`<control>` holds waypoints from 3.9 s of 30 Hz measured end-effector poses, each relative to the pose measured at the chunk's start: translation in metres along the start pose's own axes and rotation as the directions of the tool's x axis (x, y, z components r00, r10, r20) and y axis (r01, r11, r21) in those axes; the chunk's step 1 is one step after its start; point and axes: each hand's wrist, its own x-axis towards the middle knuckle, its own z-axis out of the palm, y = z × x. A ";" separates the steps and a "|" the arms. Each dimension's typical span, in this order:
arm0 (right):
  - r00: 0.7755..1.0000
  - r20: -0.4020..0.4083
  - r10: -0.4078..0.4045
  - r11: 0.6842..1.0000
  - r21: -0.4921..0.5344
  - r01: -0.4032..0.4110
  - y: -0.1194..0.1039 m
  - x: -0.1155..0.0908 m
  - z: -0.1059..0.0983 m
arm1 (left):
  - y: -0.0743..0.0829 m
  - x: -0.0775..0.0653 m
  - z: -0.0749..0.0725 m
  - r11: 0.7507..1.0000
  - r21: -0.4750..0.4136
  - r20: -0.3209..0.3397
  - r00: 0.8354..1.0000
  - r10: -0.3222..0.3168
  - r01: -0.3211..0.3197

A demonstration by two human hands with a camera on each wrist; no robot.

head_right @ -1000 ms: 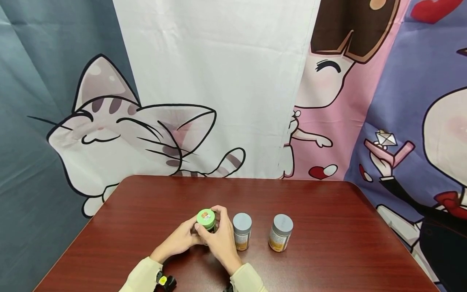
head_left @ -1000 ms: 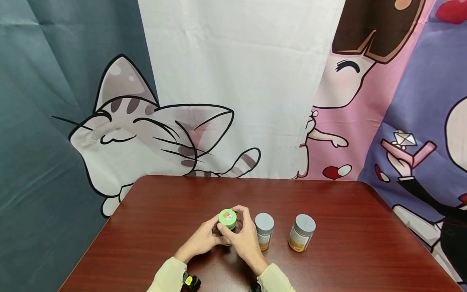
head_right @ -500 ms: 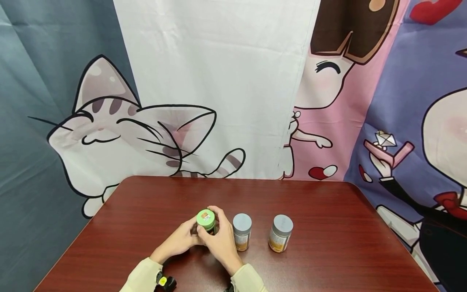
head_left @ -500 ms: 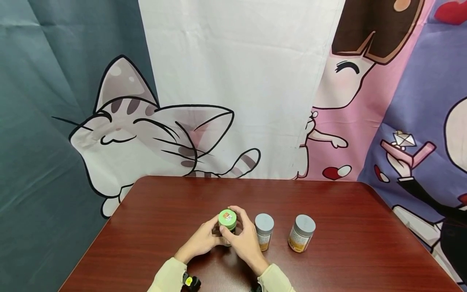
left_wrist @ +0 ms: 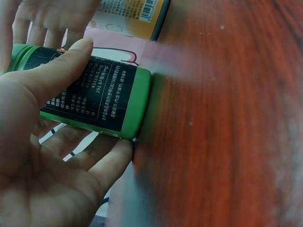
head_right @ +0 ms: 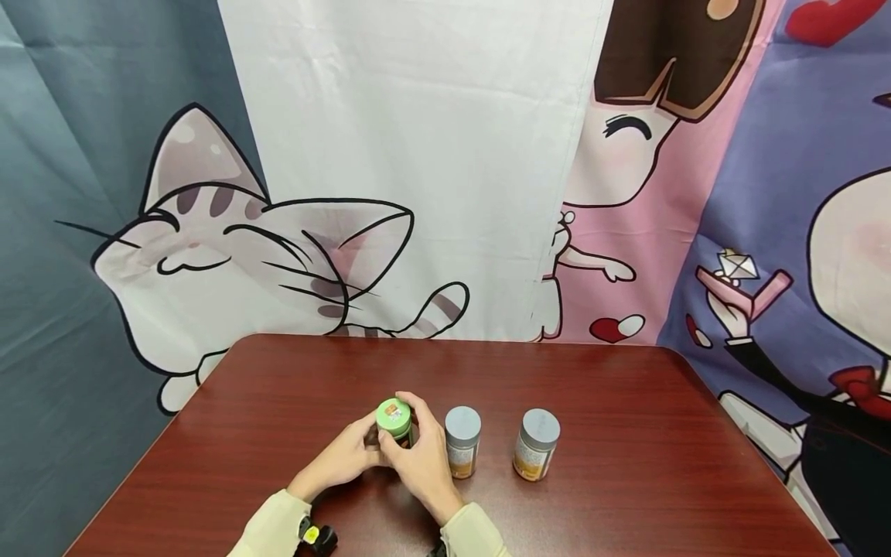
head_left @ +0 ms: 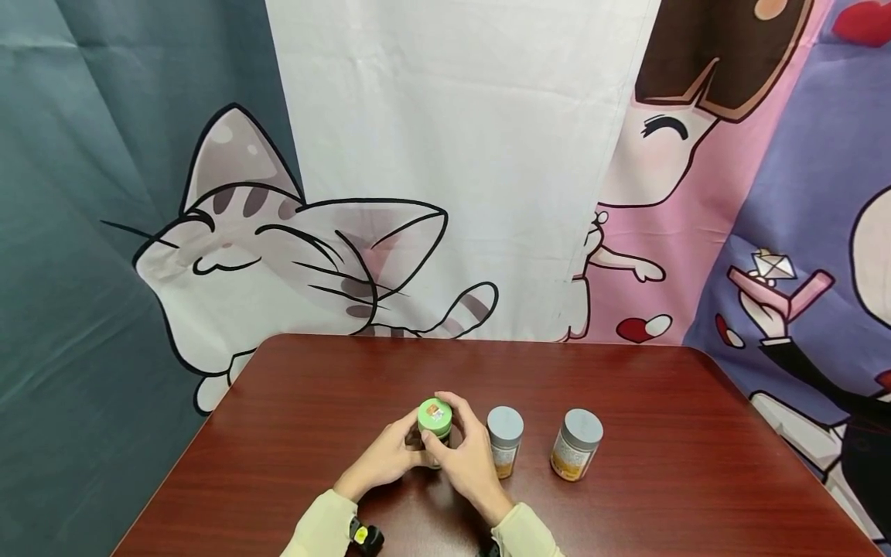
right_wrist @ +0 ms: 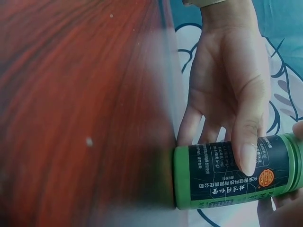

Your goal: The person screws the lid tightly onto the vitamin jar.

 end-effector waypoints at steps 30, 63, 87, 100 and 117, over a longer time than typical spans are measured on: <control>0.991 -0.117 0.063 0.991 -0.112 -0.076 -0.010 -0.001 0.005 | 0.007 -0.001 -0.001 1.000 -0.031 0.011 1.000 -0.001 0.002; 0.998 -0.065 -0.016 0.999 -0.052 0.012 -0.008 -0.002 0.003 | -0.024 0.005 0.002 1.000 -0.029 0.000 1.000 -0.007 0.007; 0.990 -0.141 0.024 0.991 -0.127 -0.042 -0.013 -0.003 0.006 | -0.027 0.006 0.003 0.998 -0.062 -0.002 1.000 0.007 -0.007; 0.996 -0.089 -0.021 0.993 -0.122 0.010 -0.008 -0.003 0.005 | -0.026 0.008 0.002 0.999 -0.032 -0.008 1.000 -0.010 0.010; 0.994 -0.099 0.034 0.996 -0.082 -0.042 -0.009 -0.001 0.004 | -0.030 0.011 0.004 0.999 -0.044 -0.012 1.000 0.012 -0.013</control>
